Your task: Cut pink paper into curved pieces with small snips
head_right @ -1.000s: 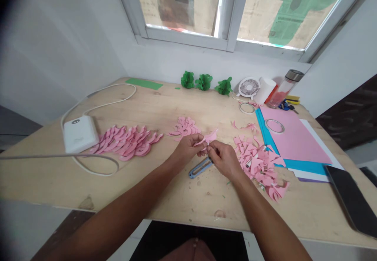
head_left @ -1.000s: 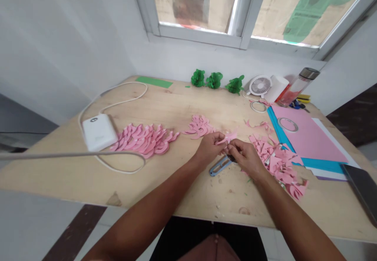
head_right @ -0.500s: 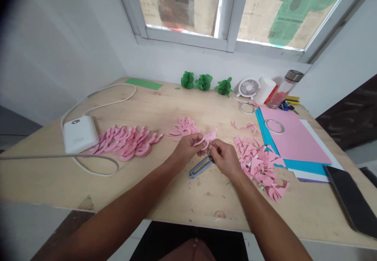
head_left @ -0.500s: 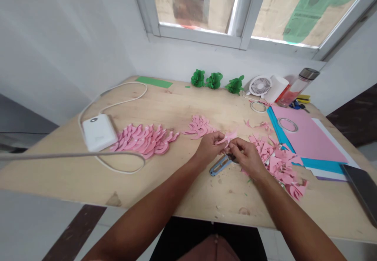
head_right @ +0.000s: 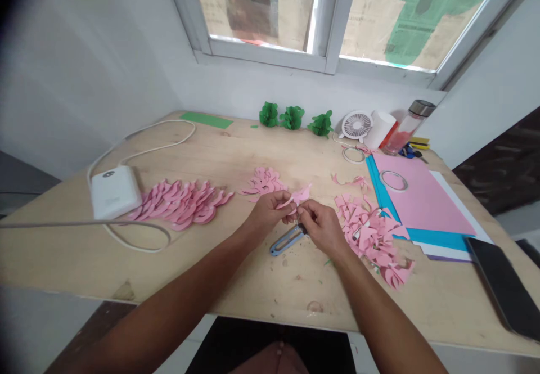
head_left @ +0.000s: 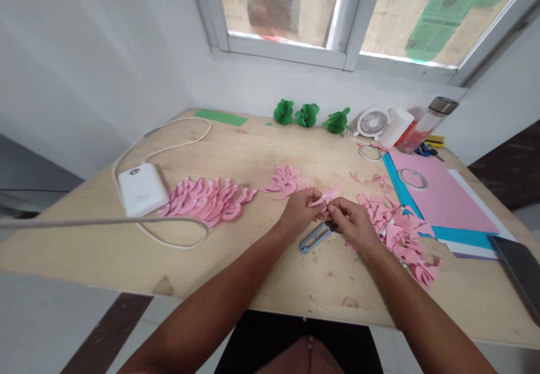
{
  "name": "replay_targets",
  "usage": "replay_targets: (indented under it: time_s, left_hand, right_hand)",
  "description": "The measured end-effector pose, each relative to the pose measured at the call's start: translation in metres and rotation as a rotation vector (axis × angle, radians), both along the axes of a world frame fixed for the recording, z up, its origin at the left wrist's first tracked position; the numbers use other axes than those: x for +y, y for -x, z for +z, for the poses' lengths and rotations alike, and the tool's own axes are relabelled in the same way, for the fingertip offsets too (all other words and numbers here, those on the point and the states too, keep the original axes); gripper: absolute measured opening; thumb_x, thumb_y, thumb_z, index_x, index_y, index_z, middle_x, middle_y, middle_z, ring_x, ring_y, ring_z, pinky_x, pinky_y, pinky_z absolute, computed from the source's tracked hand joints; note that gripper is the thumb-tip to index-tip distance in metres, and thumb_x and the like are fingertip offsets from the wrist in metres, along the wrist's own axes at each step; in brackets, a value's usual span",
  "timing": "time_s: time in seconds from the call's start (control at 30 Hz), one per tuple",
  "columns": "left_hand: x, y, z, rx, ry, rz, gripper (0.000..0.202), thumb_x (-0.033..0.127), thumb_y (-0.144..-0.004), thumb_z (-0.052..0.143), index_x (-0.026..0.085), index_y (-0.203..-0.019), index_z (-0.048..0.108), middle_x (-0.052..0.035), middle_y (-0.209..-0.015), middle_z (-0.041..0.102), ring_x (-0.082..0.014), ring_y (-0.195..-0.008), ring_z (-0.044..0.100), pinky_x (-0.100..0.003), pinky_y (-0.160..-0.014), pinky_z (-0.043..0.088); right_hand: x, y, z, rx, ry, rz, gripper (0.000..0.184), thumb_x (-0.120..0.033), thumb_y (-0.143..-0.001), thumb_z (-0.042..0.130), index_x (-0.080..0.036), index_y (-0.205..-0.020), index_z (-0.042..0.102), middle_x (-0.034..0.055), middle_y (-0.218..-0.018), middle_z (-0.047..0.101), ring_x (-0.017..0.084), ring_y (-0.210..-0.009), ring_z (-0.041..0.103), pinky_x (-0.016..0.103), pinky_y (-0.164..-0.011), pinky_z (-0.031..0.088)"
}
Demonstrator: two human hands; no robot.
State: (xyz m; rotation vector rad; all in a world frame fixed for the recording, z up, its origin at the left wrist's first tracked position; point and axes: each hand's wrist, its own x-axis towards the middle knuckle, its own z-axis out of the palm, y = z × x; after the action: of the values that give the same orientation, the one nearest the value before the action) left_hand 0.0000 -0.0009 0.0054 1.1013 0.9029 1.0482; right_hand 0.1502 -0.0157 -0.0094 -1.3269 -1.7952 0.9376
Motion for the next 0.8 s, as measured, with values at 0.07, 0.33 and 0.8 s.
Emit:
replay_targets:
  time_s: [0.07,0.33,0.8]
  left_hand:
    - [0.0003,0.0000,-0.0005,0.012,-0.003,0.001,0.017,0.027,-0.067,0.061,0.014,-0.064,0.051,0.0031,-0.052,0.054,-0.0070,-0.048,0.050,-0.019,-0.048,0.039]
    - [0.0012,0.0000,-0.0020,0.028,-0.023,-0.003,0.014,0.025,-0.069,0.059,0.014,-0.063,0.051,0.0025,-0.052,0.054,-0.0069,-0.047,0.050,-0.019,-0.049,0.039]
    - [-0.0020,-0.0022,0.0000,-0.007,-0.010,-0.014,0.015,0.024,-0.068,0.059,0.015,-0.063,0.049,0.0041,-0.050,0.051,-0.0071,-0.047,0.049,-0.019,-0.048,0.038]
  right_hand:
    - [0.0002,0.0001,-0.0008,0.005,0.004,0.001,0.025,-0.036,-0.085,0.045,-0.017,-0.074,0.056,-0.0006,-0.062,0.053,0.010,-0.053,0.046,0.020,-0.050,0.037]
    - [0.0021,0.0006,-0.0037,0.063,0.018,-0.043,0.017,-0.032,-0.081,0.051,-0.017,-0.076,0.057,-0.0002,-0.065,0.056,0.010,-0.055,0.048,0.021,-0.052,0.039]
    - [-0.0015,0.0036,0.0051,0.097,-0.011,-0.104,0.015,-0.029,-0.078,0.052,-0.016,-0.073,0.057,-0.0036,-0.056,0.047,0.009,-0.049,0.041,0.020,-0.048,0.033]
